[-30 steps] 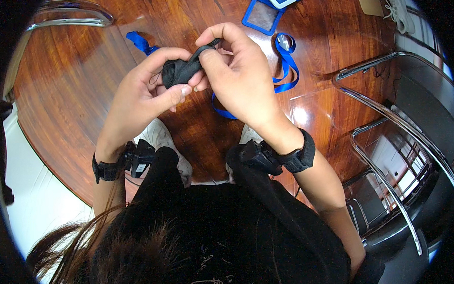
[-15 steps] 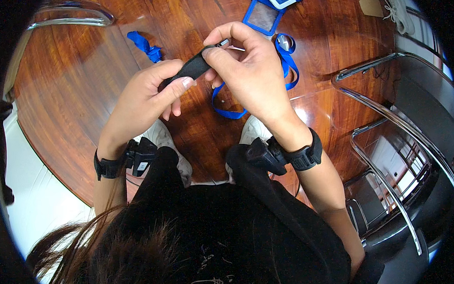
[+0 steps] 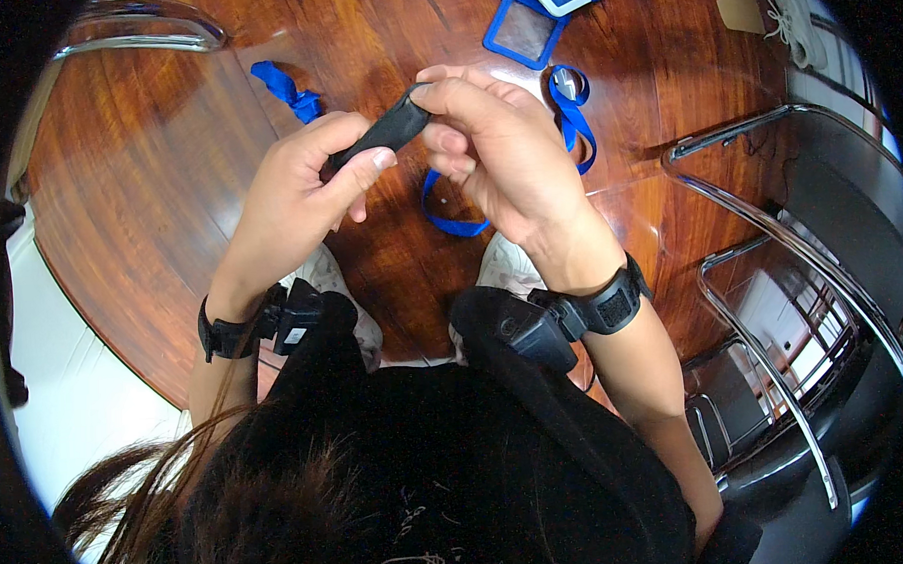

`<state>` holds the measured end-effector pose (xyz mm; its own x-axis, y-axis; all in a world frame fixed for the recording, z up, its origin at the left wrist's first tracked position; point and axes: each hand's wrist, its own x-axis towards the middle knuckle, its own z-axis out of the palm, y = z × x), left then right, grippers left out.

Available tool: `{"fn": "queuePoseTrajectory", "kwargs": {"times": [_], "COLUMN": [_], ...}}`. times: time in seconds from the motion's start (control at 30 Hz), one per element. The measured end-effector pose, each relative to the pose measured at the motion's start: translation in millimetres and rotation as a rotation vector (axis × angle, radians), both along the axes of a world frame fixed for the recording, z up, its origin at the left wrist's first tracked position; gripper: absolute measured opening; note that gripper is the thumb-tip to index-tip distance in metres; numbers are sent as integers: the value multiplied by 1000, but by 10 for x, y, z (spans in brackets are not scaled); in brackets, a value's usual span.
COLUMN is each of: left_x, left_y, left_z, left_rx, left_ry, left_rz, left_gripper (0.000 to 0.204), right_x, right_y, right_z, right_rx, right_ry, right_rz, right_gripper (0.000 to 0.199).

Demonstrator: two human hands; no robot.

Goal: The person manipulates a blue strap and a black strap on a wooden table. They thread the blue strap through a plastic buckle, then thread the black strap through a metal buckle, and finally fold and tuck the black strap into a pouch-like component.

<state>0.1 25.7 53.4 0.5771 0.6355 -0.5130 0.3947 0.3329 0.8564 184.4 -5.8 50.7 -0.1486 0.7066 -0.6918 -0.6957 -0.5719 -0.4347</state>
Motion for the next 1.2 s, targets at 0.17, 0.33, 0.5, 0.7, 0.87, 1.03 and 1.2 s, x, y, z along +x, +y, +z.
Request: {"fn": "queuePoseTrajectory", "kwargs": {"times": [0.17,0.33,0.5,0.7,0.87,1.03,1.2], "left_x": [27,17,76,74,70,105,120], "left_y": [-79,-98,-127,-117,-125,-174,-207], "left_z": [-61,-101,-101,-149,-212,-250,-275], "left_rx": [-23,-54,29,189,496,595,731], "left_ry": [-83,-87,-180,-99,30,93,145], "left_rz": [55,84,165,187,314,364,330], "left_gripper": [22,24,23,21,23,23,25], "right_x": [30,-77,-43,-45,-97,-132,-148], "right_y": [5,-6,-3,-43,-66,-44,-8], "right_z": [-4,57,95,40,44,103,166], "right_rx": [-3,82,37,-18,21,-137,-110], "right_ry": [138,-182,-58,76,55,135,165], "right_rz": [110,182,122,34,-41,-219,-249], "right_gripper": [6,17,19,25,25,27,33]}}
